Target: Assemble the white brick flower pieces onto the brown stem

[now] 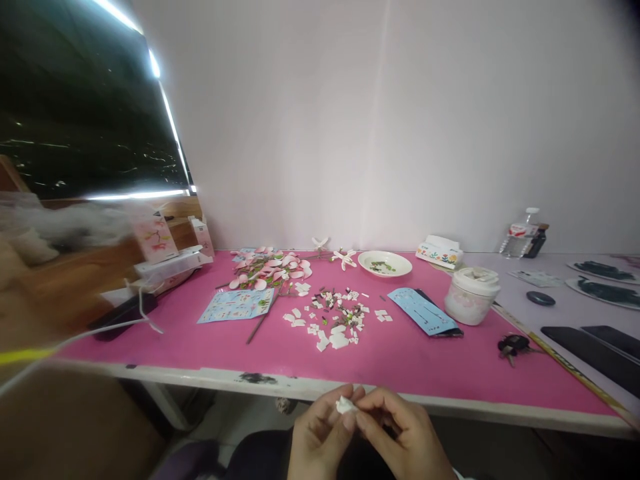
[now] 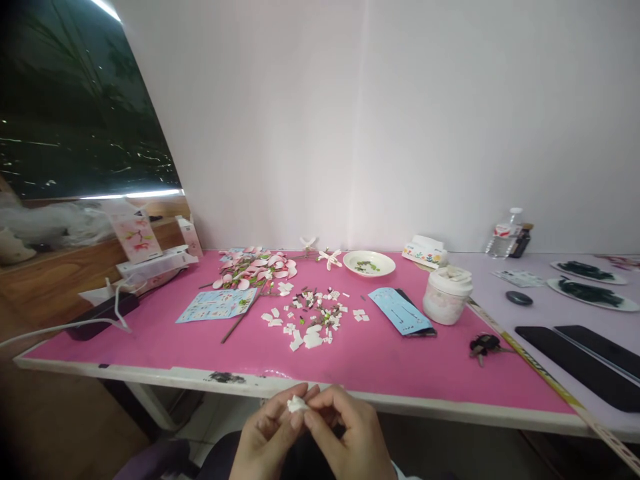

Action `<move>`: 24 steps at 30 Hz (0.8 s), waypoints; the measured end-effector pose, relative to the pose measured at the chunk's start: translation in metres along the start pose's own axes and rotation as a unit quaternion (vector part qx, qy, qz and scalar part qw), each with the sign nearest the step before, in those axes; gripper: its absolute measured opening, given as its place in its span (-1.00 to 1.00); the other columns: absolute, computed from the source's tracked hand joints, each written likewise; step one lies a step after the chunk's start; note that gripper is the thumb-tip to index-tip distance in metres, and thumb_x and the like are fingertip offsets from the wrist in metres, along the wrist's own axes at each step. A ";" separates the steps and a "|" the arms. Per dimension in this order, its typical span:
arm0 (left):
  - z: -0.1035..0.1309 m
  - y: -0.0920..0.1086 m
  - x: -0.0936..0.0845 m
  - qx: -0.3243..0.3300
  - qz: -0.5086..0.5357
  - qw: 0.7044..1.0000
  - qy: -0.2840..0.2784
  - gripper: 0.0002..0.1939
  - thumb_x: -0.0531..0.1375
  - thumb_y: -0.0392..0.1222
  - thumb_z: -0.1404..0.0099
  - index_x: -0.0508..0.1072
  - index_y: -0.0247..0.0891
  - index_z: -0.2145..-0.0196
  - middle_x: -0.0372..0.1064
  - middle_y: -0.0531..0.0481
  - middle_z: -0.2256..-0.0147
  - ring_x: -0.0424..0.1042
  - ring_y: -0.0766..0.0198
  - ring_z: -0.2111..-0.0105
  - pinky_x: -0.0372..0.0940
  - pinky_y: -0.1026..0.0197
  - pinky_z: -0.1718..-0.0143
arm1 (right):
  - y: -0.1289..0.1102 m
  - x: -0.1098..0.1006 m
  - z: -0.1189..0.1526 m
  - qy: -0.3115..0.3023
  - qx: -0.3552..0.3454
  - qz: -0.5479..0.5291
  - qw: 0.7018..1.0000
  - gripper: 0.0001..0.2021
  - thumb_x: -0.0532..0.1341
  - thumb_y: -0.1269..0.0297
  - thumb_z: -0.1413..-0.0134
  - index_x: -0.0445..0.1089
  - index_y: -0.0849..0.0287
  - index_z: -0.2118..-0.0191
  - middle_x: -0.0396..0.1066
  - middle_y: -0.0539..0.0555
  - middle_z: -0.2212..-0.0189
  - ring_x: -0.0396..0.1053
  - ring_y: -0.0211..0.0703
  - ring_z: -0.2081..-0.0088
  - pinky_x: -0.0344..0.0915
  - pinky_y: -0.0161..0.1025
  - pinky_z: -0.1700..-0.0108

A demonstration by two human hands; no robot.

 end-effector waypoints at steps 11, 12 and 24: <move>0.005 0.009 -0.001 -0.002 0.006 1.000 0.002 -0.75 0.43 -0.19 0.06 0.62 -0.25 0.35 0.61 -0.20 0.33 0.55 0.04 0.27 0.32 0.07 0.11 | -0.005 0.003 0.002 0.006 -0.049 0.035 0.998 -0.89 0.20 0.28 -0.11 0.38 0.12 0.43 0.48 -0.04 0.50 0.43 -0.27 0.48 0.35 -0.44 0.40; 0.005 0.010 -0.001 0.000 0.004 1.000 0.000 -0.75 0.43 -0.19 0.06 0.62 -0.26 0.35 0.61 -0.20 0.33 0.55 0.05 0.27 0.32 0.08 0.11 | -0.005 0.004 0.003 0.008 -0.054 0.042 0.998 -0.88 0.19 0.29 -0.11 0.37 0.11 0.43 0.48 -0.04 0.50 0.43 -0.26 0.47 0.35 -0.44 0.39; 0.014 0.026 0.012 0.042 -0.049 0.997 -0.045 -0.82 0.37 -0.18 -0.04 0.62 -0.24 0.34 0.61 -0.13 0.38 0.55 0.08 0.34 0.35 0.12 0.18 | -0.019 -0.001 0.008 0.040 -0.116 0.053 0.991 -0.89 0.22 0.37 -0.07 0.33 0.11 0.45 0.48 -0.05 0.50 0.44 -0.30 0.47 0.35 -0.47 0.38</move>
Point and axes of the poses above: each hand's wrist, its own z-axis away from the middle knuckle, its own x-axis out of the palm, y = z × x, the point moved 5 cm from there along -z, towards the middle knuckle
